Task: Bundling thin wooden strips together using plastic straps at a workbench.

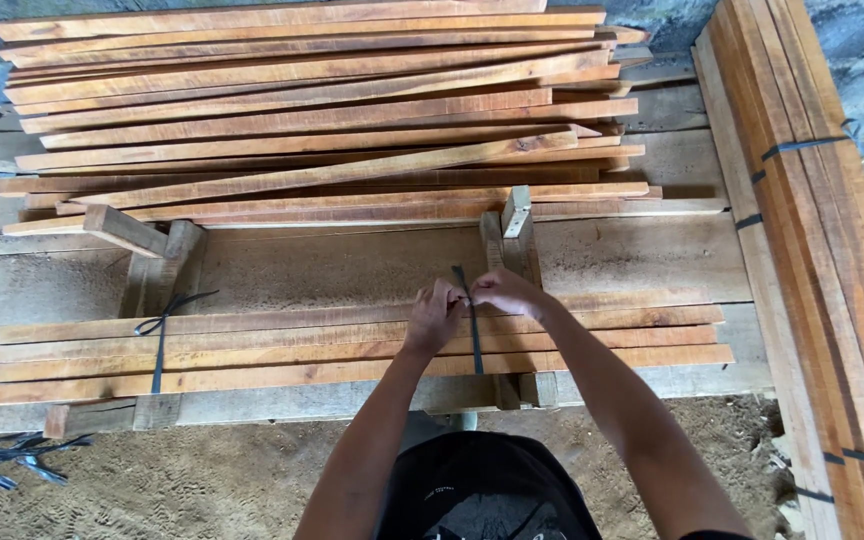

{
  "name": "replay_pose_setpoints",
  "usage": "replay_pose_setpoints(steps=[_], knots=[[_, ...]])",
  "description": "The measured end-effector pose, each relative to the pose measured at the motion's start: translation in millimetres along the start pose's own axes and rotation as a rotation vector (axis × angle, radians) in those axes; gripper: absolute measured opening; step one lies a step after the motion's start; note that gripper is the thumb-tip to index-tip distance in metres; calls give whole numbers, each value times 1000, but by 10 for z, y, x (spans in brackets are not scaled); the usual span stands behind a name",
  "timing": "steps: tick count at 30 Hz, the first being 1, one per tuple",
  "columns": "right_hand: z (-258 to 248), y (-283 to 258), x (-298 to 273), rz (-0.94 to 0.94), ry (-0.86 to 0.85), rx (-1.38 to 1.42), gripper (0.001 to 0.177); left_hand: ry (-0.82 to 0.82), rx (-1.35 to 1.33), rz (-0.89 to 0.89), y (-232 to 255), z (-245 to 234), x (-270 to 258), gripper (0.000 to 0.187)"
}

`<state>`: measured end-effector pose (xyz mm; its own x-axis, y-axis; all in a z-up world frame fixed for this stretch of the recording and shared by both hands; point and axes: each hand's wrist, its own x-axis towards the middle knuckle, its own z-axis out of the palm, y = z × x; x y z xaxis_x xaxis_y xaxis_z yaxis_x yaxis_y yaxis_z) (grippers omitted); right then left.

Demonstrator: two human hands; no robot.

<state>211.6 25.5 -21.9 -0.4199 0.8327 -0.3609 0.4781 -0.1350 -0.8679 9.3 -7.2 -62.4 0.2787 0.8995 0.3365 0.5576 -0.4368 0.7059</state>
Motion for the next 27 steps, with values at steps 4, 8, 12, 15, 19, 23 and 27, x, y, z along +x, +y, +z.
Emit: replay_pose_setpoints(steps=[4, 8, 12, 15, 19, 23, 27], knots=[[-11, -135, -38, 38, 13, 31, 28, 29, 10, 8, 131, -116, 36, 32], [48, 137, 106, 26, 65, 45, 24, 15, -3, 46, 322, -276, 80, 15], [49, 289, 156, 22, 79, 34, 22, -36, 46, 81, 217, -222, -13, 15], [65, 261, 126, 34, 86, 7, 26, -41, 104, 94, 287, -282, -2, 21], [12, 161, 103, 12, 64, 7, 20, -22, 147, 31, 127, -75, -31, 16], [1, 160, 108, 9, 52, -8, 21, 86, 234, 48, -39, 175, -73, 18], [-7, 179, 110, 18, 49, -19, 20, 178, 325, 127, -142, 292, -97, 24]])
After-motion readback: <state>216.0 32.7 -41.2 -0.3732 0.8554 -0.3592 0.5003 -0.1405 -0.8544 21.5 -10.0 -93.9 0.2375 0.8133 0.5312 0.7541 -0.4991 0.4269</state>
